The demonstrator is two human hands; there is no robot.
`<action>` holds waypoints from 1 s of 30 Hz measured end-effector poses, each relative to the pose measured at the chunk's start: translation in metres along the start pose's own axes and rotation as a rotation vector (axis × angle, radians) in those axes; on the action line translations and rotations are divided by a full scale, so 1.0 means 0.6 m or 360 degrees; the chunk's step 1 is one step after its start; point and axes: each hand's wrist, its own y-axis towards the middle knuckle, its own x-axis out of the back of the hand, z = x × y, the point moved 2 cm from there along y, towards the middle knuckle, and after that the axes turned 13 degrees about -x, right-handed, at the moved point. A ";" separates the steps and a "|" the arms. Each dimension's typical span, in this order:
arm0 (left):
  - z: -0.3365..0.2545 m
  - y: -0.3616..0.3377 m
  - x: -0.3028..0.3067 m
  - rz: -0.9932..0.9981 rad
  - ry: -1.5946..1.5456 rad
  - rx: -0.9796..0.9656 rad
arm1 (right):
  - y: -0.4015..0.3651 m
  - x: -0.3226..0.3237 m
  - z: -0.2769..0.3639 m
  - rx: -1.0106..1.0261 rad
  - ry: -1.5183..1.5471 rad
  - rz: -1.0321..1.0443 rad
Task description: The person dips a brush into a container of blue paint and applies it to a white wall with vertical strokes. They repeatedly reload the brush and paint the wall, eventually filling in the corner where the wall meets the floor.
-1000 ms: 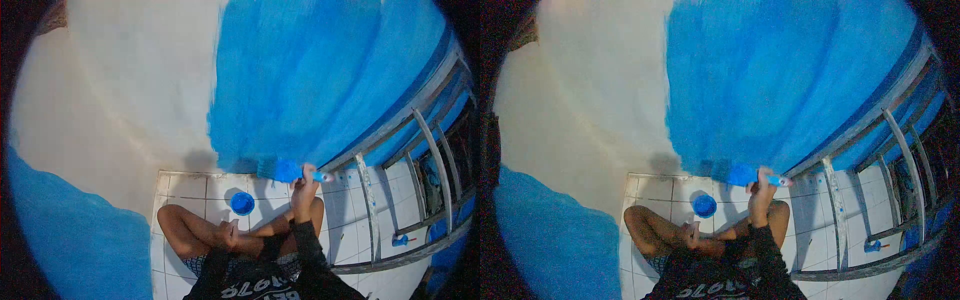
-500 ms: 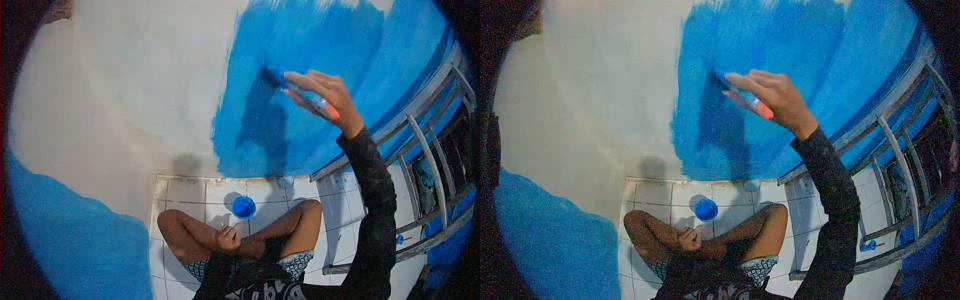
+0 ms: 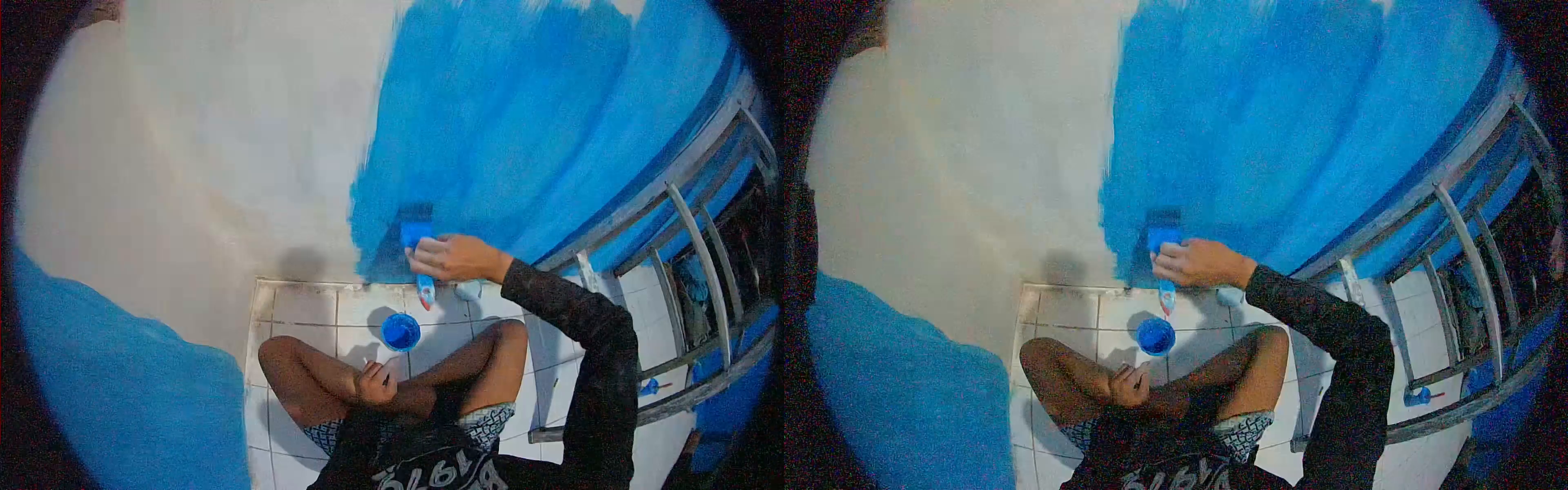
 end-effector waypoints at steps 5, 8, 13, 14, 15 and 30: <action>0.025 -0.029 -0.021 -0.0081 0.0065 -0.0125 | 0.002 0.024 -0.021 -0.0105 0.0427 0.0078; 0.007 -0.022 -0.023 -0.0293 0.0026 0.0036 | 0.032 0.132 -0.120 -0.0380 0.0399 -0.0218; 0.028 -0.040 -0.028 -0.0093 0.0091 -0.0016 | 0.087 0.301 -0.185 -0.0479 0.0113 -0.0725; 0.027 -0.043 -0.033 -0.0085 0.0231 -0.0147 | 0.092 0.316 -0.183 -0.0522 -0.0052 -0.0749; 0.029 -0.047 -0.036 -0.0082 0.0228 -0.0132 | 0.095 0.323 -0.173 -0.0520 -0.0040 -0.0740; 0.032 -0.037 -0.035 -0.0118 -0.0053 -0.0435 | -0.007 -0.094 0.100 -0.0696 0.0173 -0.0585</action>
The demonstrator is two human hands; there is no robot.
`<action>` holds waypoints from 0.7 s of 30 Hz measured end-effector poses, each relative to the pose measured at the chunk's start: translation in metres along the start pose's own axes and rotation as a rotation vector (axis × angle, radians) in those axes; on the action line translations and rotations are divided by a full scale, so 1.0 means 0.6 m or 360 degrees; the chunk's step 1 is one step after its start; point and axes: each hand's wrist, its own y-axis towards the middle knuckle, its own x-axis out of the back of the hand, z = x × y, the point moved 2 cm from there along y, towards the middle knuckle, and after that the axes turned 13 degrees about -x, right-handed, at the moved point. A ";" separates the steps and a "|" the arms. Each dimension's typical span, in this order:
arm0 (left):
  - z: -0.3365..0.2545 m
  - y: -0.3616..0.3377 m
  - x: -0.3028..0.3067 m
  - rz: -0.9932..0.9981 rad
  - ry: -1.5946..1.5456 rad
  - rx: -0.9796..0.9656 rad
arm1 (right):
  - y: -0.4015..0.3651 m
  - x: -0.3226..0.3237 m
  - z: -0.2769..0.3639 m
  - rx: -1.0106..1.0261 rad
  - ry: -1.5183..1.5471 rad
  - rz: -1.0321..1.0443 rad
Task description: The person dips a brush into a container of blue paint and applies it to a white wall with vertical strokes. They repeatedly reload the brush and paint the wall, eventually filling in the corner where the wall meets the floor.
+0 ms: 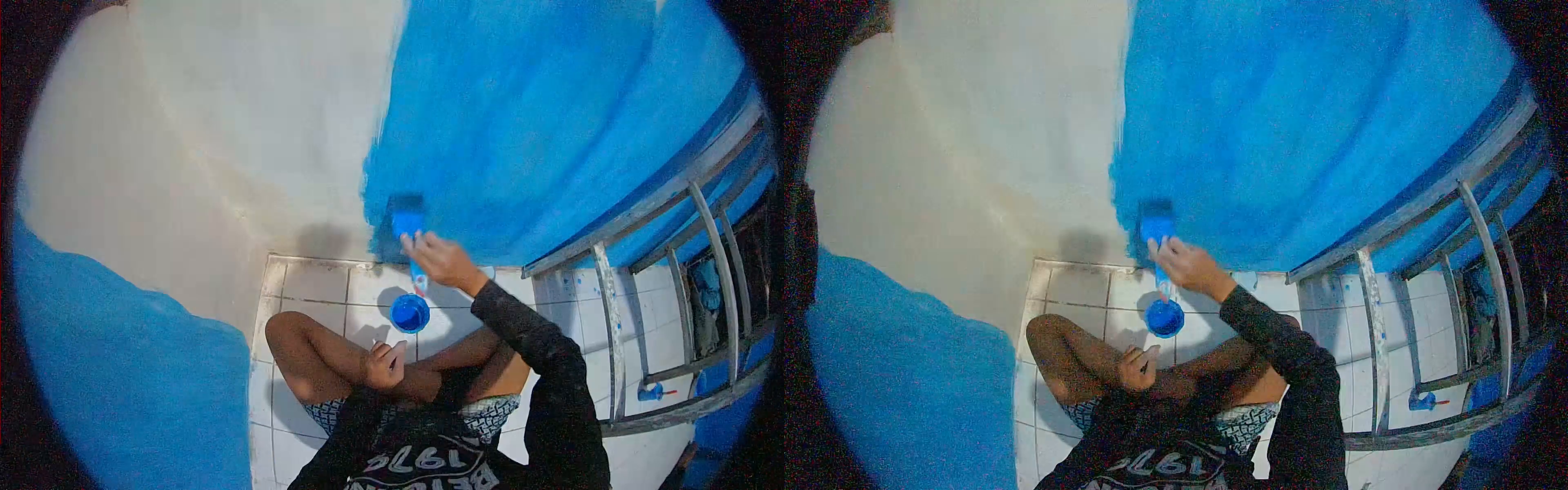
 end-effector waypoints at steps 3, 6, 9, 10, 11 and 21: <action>-0.001 -0.019 -0.009 -0.0141 0.0068 0.0208 | -0.037 -0.049 0.018 0.0088 0.0069 0.0324; 0.009 -0.040 -0.007 -0.0076 0.0112 0.0104 | -0.005 -0.032 0.001 -0.0006 0.0340 0.0623; 0.010 -0.047 -0.017 -0.0010 0.0327 -0.0107 | 0.072 0.021 -0.064 -0.0195 0.0726 0.0343; -0.006 -0.011 -0.011 -0.0213 0.0259 -0.0027 | 0.112 0.057 -0.089 -0.0264 0.0766 0.0354; -0.015 0.013 -0.003 -0.0414 0.0187 0.0051 | 0.147 0.096 -0.111 -0.0289 0.0744 0.0330; -0.023 0.009 0.007 -0.0012 0.0061 0.0440 | 0.267 0.276 -0.126 0.0103 -0.0186 -0.0637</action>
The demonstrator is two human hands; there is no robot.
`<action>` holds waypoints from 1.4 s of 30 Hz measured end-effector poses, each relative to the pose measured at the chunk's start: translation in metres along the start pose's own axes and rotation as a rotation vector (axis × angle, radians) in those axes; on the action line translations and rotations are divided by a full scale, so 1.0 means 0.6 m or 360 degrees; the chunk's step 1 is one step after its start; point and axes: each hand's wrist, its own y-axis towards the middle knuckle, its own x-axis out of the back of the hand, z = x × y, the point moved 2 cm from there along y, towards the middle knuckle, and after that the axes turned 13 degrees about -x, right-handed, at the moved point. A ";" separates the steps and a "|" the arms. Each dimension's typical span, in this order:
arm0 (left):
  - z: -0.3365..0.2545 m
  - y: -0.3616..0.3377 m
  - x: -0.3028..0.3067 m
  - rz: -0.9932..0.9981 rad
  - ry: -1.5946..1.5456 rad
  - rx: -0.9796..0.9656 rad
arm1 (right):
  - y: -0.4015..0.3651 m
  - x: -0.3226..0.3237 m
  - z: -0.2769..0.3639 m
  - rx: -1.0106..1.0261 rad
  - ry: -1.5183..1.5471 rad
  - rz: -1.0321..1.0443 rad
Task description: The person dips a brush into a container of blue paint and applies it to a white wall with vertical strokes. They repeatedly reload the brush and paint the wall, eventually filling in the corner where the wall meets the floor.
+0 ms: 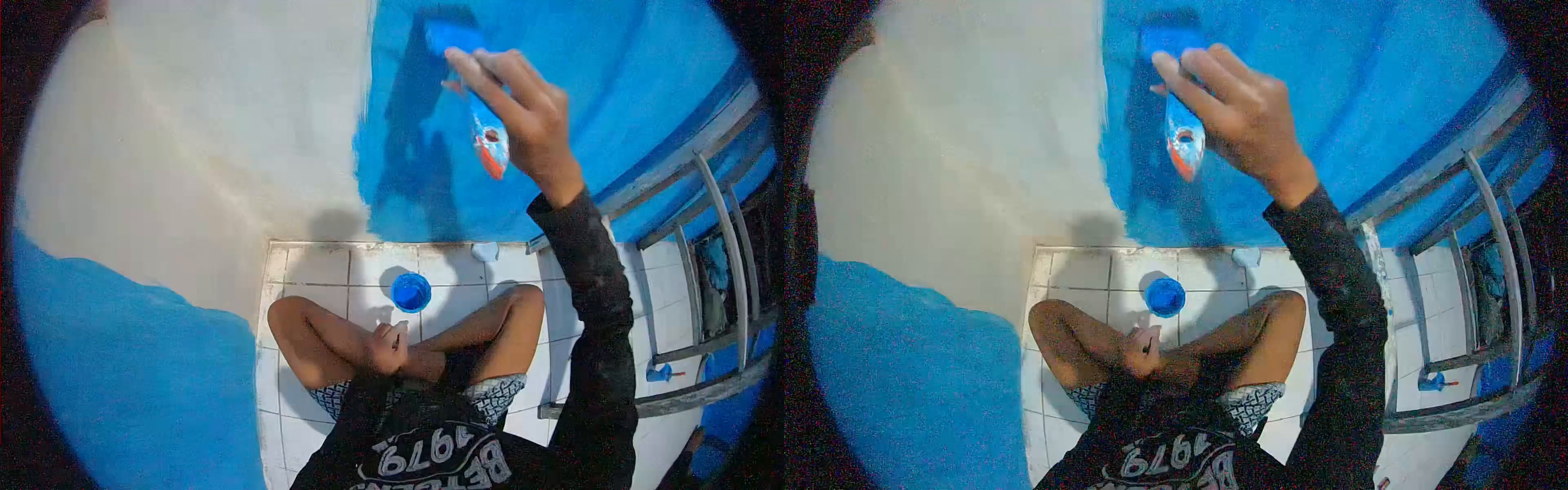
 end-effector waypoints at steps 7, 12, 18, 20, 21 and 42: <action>0.111 -0.159 -0.070 0.0051 -0.0319 0.0076 | -0.230 -0.085 0.091 -0.0082 -0.0028 0.0399; 0.104 -0.156 -0.052 0.0515 -0.0731 0.0286 | -0.415 -0.108 0.156 -0.0236 0.0183 0.0980; 0.104 -0.147 -0.048 0.0642 -0.0824 0.0340 | -0.362 -0.091 0.125 -0.0386 0.0401 0.0977; 0.105 -0.147 -0.046 0.0676 -0.0856 0.0363 | -0.285 -0.071 0.079 -0.0550 0.0566 0.0880; 0.105 -0.146 -0.045 0.0690 -0.0863 0.0366 | -0.243 -0.058 0.054 -0.0612 0.0647 0.0792; 0.093 -0.145 -0.053 0.0630 -0.0729 0.0190 | -0.397 -0.135 0.187 -0.0433 0.0343 0.0639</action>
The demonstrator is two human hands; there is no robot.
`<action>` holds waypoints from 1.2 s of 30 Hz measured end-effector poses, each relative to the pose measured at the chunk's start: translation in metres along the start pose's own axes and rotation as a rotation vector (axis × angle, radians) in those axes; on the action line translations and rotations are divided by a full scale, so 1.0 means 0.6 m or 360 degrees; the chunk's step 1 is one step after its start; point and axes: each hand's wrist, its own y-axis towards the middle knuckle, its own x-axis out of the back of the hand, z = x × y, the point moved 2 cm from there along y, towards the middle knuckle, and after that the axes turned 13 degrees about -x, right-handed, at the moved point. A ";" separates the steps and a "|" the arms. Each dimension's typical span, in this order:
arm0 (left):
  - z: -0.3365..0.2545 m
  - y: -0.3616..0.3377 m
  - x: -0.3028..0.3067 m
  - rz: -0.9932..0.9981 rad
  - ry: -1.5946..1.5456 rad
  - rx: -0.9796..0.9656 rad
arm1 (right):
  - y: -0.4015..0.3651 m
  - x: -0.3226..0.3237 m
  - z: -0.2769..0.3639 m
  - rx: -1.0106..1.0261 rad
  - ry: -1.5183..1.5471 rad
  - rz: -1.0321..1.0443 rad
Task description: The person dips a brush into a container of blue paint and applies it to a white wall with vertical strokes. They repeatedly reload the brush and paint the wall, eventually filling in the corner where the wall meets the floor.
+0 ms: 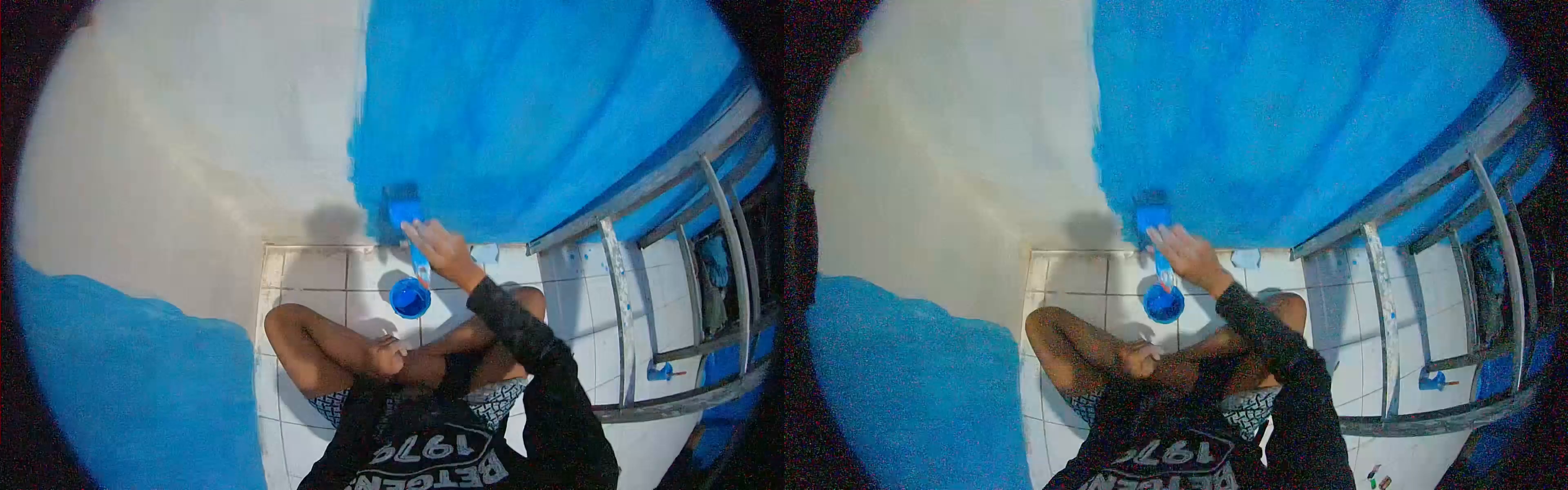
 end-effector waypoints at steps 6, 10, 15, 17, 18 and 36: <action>0.026 -0.028 -0.021 -0.0043 -0.0199 0.0199 | -0.032 -0.015 -0.004 -0.0152 0.0160 0.0486; 0.021 0.012 -0.002 -0.0008 -0.0039 0.0020 | -0.023 -0.005 -0.003 -0.0258 0.0280 0.0504; -0.057 0.054 0.017 -0.0141 0.0674 -0.0088 | -0.064 -0.041 -0.014 -0.0303 0.0226 0.0587; -0.081 0.076 0.034 0.0030 0.0665 0.0037 | -0.057 -0.043 -0.034 -0.0365 0.0228 0.0604; -0.083 0.075 0.035 0.0036 0.0681 0.0037 | -0.045 -0.029 -0.048 -0.0481 0.0397 0.0592; -0.083 0.088 0.035 0.0502 0.0805 0.0367 | 0.330 0.335 -0.081 0.0387 -0.0296 -0.0772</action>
